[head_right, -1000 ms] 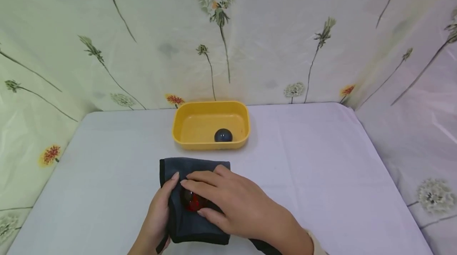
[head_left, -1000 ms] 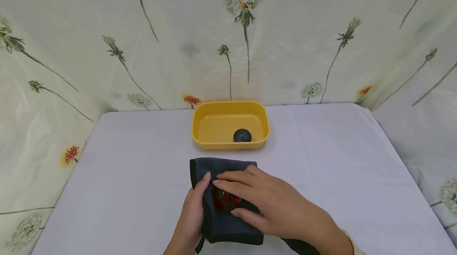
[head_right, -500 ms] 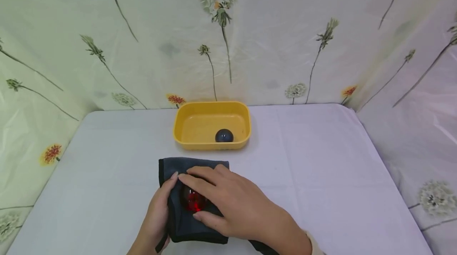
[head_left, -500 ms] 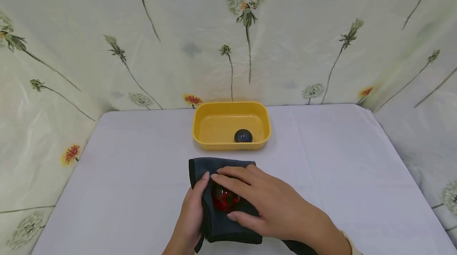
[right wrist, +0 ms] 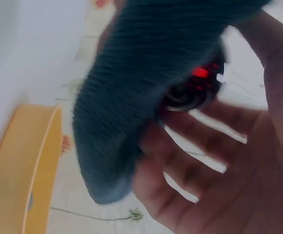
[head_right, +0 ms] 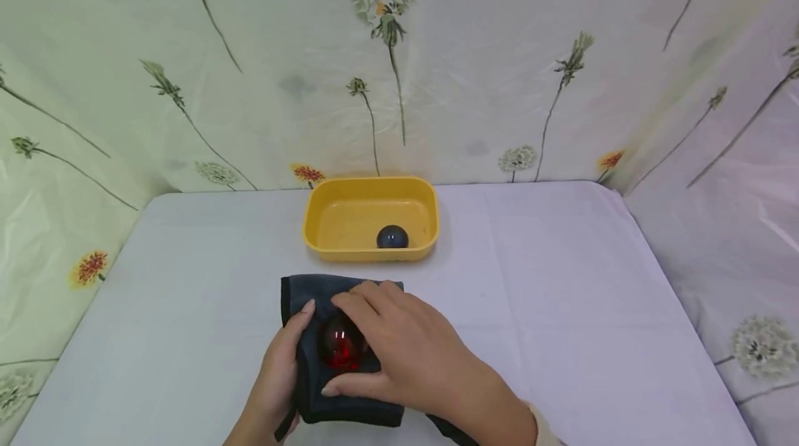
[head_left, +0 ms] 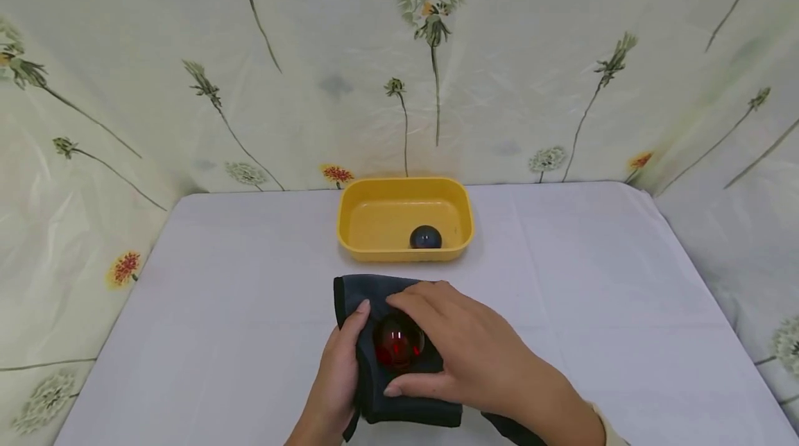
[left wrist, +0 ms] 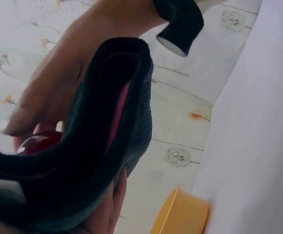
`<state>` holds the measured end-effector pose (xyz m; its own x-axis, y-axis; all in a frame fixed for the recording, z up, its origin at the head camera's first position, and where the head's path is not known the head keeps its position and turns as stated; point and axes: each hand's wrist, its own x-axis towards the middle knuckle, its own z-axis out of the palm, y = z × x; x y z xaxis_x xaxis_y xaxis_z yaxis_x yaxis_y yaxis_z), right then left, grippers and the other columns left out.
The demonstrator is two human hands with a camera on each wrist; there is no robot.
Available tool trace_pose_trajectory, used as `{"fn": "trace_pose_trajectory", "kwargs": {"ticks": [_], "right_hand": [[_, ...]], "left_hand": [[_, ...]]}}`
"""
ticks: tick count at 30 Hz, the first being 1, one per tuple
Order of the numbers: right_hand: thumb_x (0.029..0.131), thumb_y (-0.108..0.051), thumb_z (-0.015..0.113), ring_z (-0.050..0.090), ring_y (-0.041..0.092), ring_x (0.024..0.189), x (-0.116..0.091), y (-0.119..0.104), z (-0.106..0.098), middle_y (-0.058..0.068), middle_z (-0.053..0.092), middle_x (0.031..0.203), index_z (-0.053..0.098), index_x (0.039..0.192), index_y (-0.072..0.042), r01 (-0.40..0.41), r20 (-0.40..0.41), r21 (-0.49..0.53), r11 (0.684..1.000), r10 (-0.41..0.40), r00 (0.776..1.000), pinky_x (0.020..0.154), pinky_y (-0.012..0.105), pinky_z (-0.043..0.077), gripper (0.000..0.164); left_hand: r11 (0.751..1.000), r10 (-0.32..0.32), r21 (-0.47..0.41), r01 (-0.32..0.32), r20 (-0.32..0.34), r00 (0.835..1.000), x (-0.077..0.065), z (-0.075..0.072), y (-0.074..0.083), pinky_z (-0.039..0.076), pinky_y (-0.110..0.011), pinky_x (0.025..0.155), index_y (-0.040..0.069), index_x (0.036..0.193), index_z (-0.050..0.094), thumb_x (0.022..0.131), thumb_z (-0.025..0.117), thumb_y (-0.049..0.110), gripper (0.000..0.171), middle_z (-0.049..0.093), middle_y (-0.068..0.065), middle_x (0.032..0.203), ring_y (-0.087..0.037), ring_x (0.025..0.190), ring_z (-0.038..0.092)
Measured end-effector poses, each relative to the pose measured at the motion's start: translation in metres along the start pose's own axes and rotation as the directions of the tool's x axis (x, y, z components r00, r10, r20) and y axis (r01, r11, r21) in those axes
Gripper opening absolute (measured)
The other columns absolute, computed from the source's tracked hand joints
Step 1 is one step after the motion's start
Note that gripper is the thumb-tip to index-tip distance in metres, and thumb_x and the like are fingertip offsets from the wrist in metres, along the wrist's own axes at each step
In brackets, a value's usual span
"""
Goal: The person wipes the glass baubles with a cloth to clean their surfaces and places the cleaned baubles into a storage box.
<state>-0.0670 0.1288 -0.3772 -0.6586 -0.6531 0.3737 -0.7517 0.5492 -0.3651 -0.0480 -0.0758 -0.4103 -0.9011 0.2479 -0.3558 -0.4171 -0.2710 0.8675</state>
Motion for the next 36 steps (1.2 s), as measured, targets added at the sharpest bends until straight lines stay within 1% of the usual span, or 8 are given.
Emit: {"fn": "trace_pose_trajectory", "kwargs": {"ticks": [4, 9, 14, 21, 25, 29, 32, 36], "right_hand": [[0.094, -0.042, 0.080, 0.052, 0.009, 0.117, -0.003, 0.002, -0.007, -0.007, 0.047, 0.156, 0.043, 0.159, -0.025, 0.048, 0.088, 0.052, 0.997, -0.053, 0.995, 0.096, 0.033, 0.054, 0.077], [0.095, -0.030, 0.080, 0.052, 0.009, 0.115, -0.002, 0.003, -0.007, -0.009, 0.053, 0.152, 0.052, 0.154, -0.022, 0.079, 0.088, 0.067, 0.995, -0.084, 0.993, 0.093, 0.027, 0.053, 0.066], [0.090, -0.042, 0.083, 0.056, 0.009, 0.109, 0.001, 0.000, 0.000, -0.006, 0.061, 0.132, 0.062, 0.138, -0.015, 0.026, 0.043, 0.018, 1.000, -0.026, 0.999, 0.092, 0.027, 0.054, 0.059], [0.075, -0.070, 0.083, 0.045, 0.010, 0.076, 0.004, -0.003, 0.015, -0.005, 0.048, 0.087, 0.055, 0.099, -0.012, -0.059, -0.073, -0.180, 0.982, 0.046, 0.996, 0.064, 0.021, 0.045, 0.068], [0.079, -0.073, 0.077, 0.056, 0.009, 0.097, 0.000, -0.002, 0.010, -0.004, 0.060, 0.111, 0.061, 0.126, -0.013, -0.069, 0.003, -0.089, 0.994, 0.070, 0.998, 0.082, 0.026, 0.056, 0.078], [0.092, -0.057, 0.075, 0.054, 0.010, 0.124, -0.004, 0.001, -0.001, -0.005, 0.049, 0.153, 0.041, 0.160, -0.027, -0.033, 0.136, 0.051, 0.998, 0.026, 0.990, 0.098, 0.034, 0.055, 0.082], [0.098, -0.037, 0.076, 0.054, 0.010, 0.121, -0.003, 0.001, -0.006, -0.007, 0.046, 0.159, 0.040, 0.162, -0.032, 0.012, 0.167, 0.081, 0.997, -0.025, 0.986, 0.094, 0.033, 0.055, 0.073], [0.096, -0.029, 0.079, 0.057, 0.011, 0.118, 0.000, 0.001, -0.005, -0.005, 0.055, 0.150, 0.053, 0.154, -0.025, 0.023, 0.149, 0.063, 0.998, -0.032, 0.988, 0.099, 0.036, 0.054, 0.064]], "left_hand": [[1.000, 0.023, -0.010, -0.023, -0.006, 1.000, 0.000, -0.001, 0.001, 0.057, -0.033, 0.094, 0.003, 0.149, 0.036, 0.112, 0.035, 0.052, 0.061, 0.055, -0.012, 0.135, -0.019, 0.115, 0.061], [0.998, 0.030, -0.049, -0.029, 0.006, 1.000, -0.001, -0.001, 0.003, 0.058, -0.032, 0.090, 0.002, 0.142, 0.041, 0.112, 0.037, 0.050, 0.057, 0.059, -0.010, 0.125, -0.018, 0.109, 0.065], [0.999, 0.021, -0.045, -0.021, -0.010, 1.000, 0.000, 0.000, 0.001, 0.058, -0.031, 0.088, 0.001, 0.141, 0.042, 0.112, 0.038, 0.051, 0.058, 0.060, -0.010, 0.123, -0.018, 0.104, 0.066], [1.000, -0.026, -0.003, 0.026, -0.042, 0.999, 0.001, 0.002, -0.002, 0.052, -0.033, 0.095, 0.003, 0.147, 0.037, 0.110, 0.039, 0.054, 0.063, 0.052, -0.014, 0.136, -0.024, 0.118, 0.053], [1.000, -0.026, 0.005, 0.026, -0.037, 0.999, 0.000, 0.000, -0.003, 0.053, -0.032, 0.095, 0.003, 0.149, 0.037, 0.111, 0.037, 0.054, 0.064, 0.053, -0.014, 0.138, -0.021, 0.117, 0.056], [1.000, -0.020, 0.006, 0.021, -0.045, 0.999, 0.000, -0.002, -0.002, 0.055, -0.031, 0.094, 0.004, 0.151, 0.037, 0.111, 0.036, 0.054, 0.064, 0.054, -0.012, 0.138, -0.019, 0.116, 0.059], [1.000, -0.016, -0.014, 0.016, -0.038, 0.999, 0.000, -0.003, -0.001, 0.056, -0.032, 0.092, 0.004, 0.148, 0.038, 0.111, 0.037, 0.054, 0.062, 0.057, -0.010, 0.132, -0.018, 0.113, 0.061], [0.999, -0.015, -0.038, 0.014, -0.031, 0.999, 0.001, -0.003, 0.000, 0.057, -0.032, 0.091, 0.004, 0.146, 0.038, 0.111, 0.038, 0.052, 0.059, 0.057, -0.009, 0.128, -0.018, 0.109, 0.063]]}}
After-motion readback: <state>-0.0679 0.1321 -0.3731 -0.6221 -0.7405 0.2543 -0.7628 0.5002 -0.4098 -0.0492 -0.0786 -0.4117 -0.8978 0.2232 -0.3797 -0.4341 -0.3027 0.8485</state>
